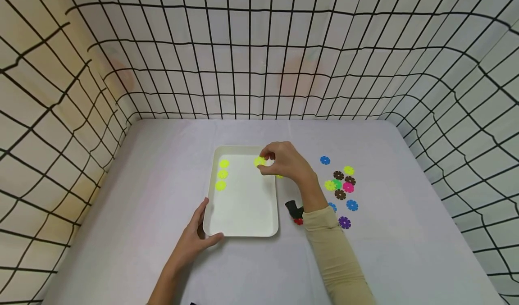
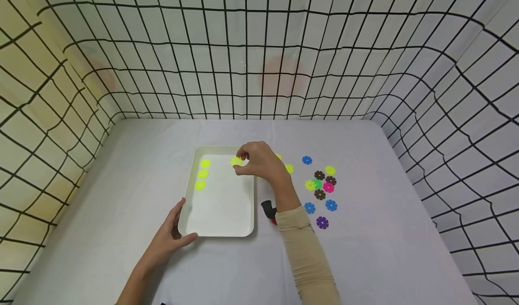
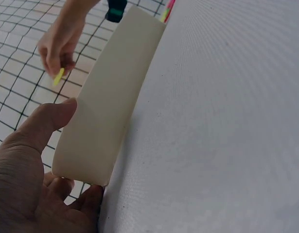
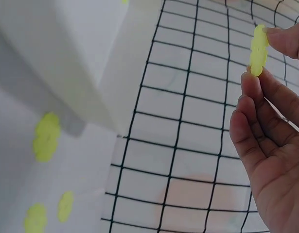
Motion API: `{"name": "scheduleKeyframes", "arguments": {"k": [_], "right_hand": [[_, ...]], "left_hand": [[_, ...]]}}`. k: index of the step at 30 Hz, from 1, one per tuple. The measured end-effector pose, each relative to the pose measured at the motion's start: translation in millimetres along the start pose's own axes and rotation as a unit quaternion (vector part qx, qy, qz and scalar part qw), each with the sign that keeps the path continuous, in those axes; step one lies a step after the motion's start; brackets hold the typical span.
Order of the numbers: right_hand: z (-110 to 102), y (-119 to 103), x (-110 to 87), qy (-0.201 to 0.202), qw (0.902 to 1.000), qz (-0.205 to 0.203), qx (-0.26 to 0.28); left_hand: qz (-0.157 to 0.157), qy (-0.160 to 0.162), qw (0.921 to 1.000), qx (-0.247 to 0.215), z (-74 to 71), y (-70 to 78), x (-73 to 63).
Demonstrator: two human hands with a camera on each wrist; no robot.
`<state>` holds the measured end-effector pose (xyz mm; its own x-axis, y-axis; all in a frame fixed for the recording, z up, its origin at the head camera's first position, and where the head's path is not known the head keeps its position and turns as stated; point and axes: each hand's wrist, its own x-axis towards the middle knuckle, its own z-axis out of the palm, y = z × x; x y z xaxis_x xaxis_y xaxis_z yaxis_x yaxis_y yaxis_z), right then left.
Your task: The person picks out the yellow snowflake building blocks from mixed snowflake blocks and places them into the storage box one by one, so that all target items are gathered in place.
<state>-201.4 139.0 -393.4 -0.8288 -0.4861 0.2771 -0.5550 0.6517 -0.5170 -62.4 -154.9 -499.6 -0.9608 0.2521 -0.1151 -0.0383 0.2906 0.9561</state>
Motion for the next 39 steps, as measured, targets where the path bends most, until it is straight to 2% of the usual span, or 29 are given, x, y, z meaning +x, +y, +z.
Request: {"name": "scheduleKeyframes", "arguments": {"k": [9,15,23,32,39], "right_hand": [[6.4,-35.9,21.6,0.0,0.9991,-0.043,0.005],[17.1,-49.6,28.0,-0.01,0.9977,-0.066,0.01],[29.8,-60.1,35.7,-0.008,0.9951,-0.097,0.014],[47.3,-64.7,40.1,-0.041,0.995,-0.089,0.019],[58.1,-63.7,41.7,-0.05,0.9939,-0.093,0.03]], "left_hand": [[-0.002,0.002,1.0,-0.007,0.7,0.8,-1.0],[-0.01,0.001,0.9999,0.002,1.8,1.0,-1.6],[-0.017,0.002,0.9998,0.015,0.6,1.1,-2.6],[-0.015,0.002,0.9998,0.014,-0.2,1.6,-2.9],[-0.013,0.002,0.9999,0.011,-0.2,0.9,-2.2]]}}
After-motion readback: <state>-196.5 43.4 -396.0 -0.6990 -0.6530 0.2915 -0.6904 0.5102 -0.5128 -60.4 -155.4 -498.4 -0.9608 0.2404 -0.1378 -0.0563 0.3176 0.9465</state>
